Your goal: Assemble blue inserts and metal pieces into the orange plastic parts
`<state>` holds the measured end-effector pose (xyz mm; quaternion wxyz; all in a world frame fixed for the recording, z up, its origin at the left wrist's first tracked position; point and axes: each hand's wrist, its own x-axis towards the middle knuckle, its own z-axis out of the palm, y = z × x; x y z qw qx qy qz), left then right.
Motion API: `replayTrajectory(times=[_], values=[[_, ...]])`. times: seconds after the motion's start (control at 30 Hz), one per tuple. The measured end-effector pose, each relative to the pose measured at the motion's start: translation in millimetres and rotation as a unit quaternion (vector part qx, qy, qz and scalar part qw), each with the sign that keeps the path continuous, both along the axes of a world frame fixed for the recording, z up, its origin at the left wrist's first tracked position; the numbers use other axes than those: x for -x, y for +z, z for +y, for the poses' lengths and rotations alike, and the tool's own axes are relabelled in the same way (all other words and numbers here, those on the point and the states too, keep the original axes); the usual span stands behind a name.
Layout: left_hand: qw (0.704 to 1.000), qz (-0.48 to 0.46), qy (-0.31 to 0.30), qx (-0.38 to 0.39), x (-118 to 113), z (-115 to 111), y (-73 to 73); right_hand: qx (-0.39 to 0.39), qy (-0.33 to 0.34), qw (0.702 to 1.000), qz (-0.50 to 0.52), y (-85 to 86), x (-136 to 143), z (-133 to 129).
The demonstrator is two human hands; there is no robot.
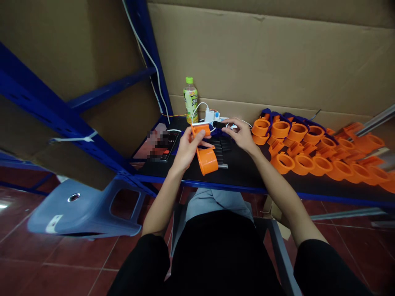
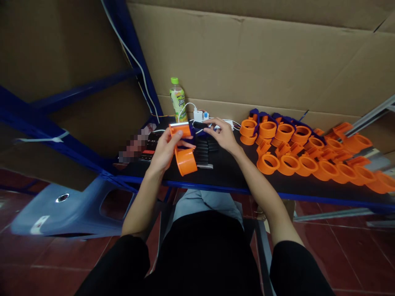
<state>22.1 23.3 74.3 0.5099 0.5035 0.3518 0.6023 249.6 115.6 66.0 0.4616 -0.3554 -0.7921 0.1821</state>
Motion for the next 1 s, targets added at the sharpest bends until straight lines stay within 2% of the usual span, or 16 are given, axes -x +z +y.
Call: replayTrajectory(times=[0.13, 0.4, 0.53, 0.7, 0.83, 0.9, 1.0], values=[[0.999, 0.026, 0.017, -0.023, -6, -1, -3.3, 0.006, 0.035, 0.999, 0.026, 3.7, 10, -15], [0.998, 0.061, 0.014, -0.029, -11, 1, -11.8, -0.07, 0.004, 0.997, -0.017, 8.5, 25, -34], [0.998, 0.053, 0.02, -0.021, -13, -2, -10.0, -0.102, 0.008, 0.995, -0.021, 4.3, 33, -43], [1.0, 0.009, 0.024, 0.007, -10, -1, -4.9, -0.084, 0.031, 0.996, -0.023, 7.6, 34, -52], [0.997, -0.062, -0.004, 0.051, -4, -1, 0.6, -0.042, -0.049, 0.997, -0.047, 13.2, 10, -30], [0.994, -0.085, -0.022, 0.065, -1, -2, 3.1, -0.018, -0.1, 0.988, -0.113, 11.4, -9, -10], [0.99, -0.104, -0.047, 0.081, 2, -2, 5.2, 0.045, -0.162, 0.953, -0.253, 2.0, -36, 14]])
